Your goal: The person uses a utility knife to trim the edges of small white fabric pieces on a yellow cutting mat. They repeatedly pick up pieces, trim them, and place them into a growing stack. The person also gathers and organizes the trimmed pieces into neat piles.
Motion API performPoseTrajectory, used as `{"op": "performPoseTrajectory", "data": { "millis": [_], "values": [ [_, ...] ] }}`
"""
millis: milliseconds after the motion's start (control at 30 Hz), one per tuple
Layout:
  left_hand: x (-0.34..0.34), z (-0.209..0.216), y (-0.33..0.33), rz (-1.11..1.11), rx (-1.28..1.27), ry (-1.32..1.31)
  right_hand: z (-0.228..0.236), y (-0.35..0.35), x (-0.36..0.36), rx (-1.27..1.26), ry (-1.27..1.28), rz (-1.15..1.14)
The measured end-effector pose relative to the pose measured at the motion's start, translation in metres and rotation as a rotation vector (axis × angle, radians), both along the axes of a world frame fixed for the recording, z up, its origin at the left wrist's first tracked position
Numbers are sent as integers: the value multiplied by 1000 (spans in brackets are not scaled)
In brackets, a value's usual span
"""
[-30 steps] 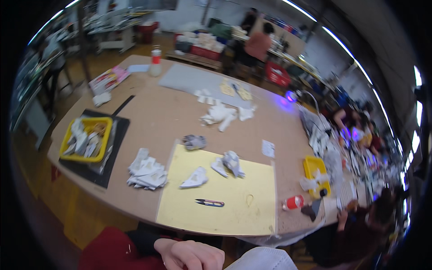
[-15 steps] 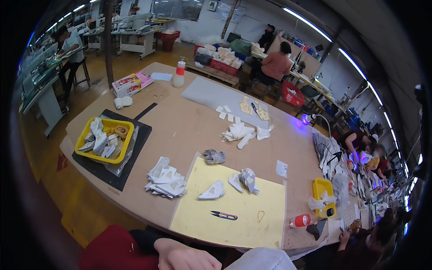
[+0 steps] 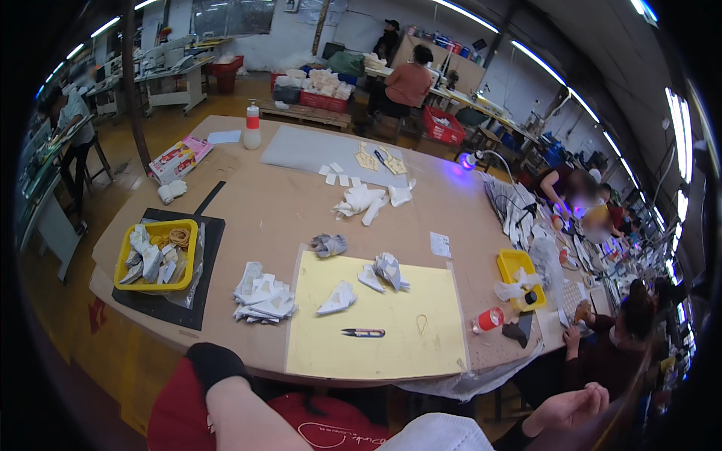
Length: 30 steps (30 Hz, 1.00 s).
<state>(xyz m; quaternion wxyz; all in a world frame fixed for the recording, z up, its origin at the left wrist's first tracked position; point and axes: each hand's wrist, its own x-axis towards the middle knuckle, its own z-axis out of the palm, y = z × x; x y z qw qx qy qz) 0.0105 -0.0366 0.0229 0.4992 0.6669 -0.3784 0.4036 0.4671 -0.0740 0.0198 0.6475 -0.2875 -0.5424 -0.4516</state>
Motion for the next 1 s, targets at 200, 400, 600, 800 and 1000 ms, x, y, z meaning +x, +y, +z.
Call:
{"op": "performPoseTrajectory", "data": {
  "millis": [200,400,600,800,1000],
  "values": [
    [-8,42,-23,15,132,-16,88,-8,-105,-7,-709,458],
    [-5,52,-45,30,198,-31,121,-4,-181,61,-956,705],
    [-6,52,-53,45,210,-15,127,7,-209,79,-1028,815],
    [-9,48,-46,16,203,15,122,19,-217,59,-1046,880],
    [-8,22,-24,-53,164,114,95,42,-199,-23,-1002,955]
  ]
}}
